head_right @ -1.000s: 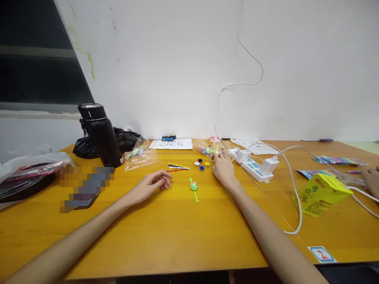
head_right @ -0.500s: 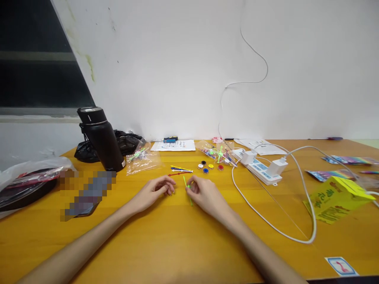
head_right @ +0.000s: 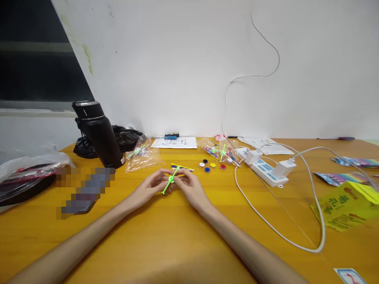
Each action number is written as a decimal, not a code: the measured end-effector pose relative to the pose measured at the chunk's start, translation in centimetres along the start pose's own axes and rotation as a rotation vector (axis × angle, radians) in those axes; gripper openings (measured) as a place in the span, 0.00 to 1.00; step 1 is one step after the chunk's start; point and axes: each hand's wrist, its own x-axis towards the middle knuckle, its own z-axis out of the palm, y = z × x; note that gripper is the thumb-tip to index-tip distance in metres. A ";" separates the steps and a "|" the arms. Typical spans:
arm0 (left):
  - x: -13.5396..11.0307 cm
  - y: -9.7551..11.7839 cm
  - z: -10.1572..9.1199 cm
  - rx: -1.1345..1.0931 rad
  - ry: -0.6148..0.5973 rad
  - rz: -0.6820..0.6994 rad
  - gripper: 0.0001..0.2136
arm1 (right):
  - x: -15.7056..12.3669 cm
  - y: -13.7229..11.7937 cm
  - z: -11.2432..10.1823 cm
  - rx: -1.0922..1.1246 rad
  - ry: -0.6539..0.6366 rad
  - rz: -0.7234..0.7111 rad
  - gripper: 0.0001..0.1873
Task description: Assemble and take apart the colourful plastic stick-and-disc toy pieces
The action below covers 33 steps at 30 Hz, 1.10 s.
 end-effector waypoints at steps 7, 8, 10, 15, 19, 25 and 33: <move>0.1 0.2 0.1 0.050 0.051 -0.027 0.17 | 0.4 0.6 -0.5 -0.158 0.100 -0.094 0.14; 0.1 0.1 0.1 0.066 0.070 -0.019 0.16 | 0.4 0.5 -0.5 -0.166 0.099 -0.089 0.14; 0.0 0.2 0.2 0.121 0.113 0.007 0.15 | 0.3 0.1 -0.5 -0.127 0.052 -0.035 0.15; -0.2 0.5 0.1 0.213 0.173 0.061 0.14 | -0.6 -0.3 0.3 -0.027 -0.097 0.046 0.20; -0.3 0.8 -0.2 0.324 0.239 0.113 0.12 | -0.8 0.2 0.7 -0.073 -0.049 -0.004 0.20; -0.5 1.3 0.0 0.384 0.217 0.123 0.12 | -0.8 0.1 0.4 0.010 -0.069 0.105 0.21; -0.7 1.9 0.2 0.443 0.188 0.152 0.12 | -0.9 -0.8 -0.3 0.027 -0.141 0.146 0.18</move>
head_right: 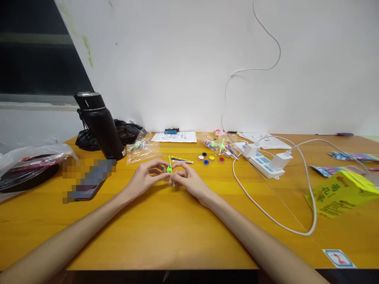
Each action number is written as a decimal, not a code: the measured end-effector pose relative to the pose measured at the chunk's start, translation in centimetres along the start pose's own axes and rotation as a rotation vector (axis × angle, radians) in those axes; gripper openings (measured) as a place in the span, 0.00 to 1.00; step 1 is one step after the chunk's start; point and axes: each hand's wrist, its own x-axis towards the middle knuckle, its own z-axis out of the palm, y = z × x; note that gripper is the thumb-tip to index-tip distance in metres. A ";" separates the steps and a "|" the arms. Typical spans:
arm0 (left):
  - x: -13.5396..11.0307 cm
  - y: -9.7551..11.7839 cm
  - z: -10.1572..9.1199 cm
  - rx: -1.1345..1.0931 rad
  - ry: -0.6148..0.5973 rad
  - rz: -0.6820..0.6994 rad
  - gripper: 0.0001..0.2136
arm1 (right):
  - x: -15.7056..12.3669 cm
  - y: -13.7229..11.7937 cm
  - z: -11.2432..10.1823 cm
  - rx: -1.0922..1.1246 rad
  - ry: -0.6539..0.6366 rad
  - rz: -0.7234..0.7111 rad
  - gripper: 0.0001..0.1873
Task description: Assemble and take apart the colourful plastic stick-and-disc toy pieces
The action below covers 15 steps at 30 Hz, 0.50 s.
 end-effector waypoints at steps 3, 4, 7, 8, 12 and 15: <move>-0.1 0.3 -0.1 -0.007 -0.001 0.002 0.12 | -0.1 -0.2 0.0 -0.012 -0.004 -0.032 0.17; -0.1 0.3 -0.1 -0.015 0.002 -0.006 0.12 | -0.1 -0.2 0.0 -0.025 -0.003 -0.055 0.18; -0.1 0.5 0.0 -0.089 -0.009 -0.039 0.12 | 0.0 -0.2 -0.2 -0.059 -0.010 -0.122 0.20; -0.1 0.6 0.1 -0.123 -0.022 -0.047 0.11 | 0.0 -0.2 -0.3 -0.065 -0.019 -0.129 0.21; -0.1 0.6 0.2 -0.226 -0.129 -0.057 0.12 | -0.2 -0.5 -0.5 -0.043 -0.114 -0.082 0.28; 0.0 0.3 0.4 -0.284 -0.207 -0.062 0.13 | -0.5 -0.8 -0.5 0.075 -0.193 -0.021 0.28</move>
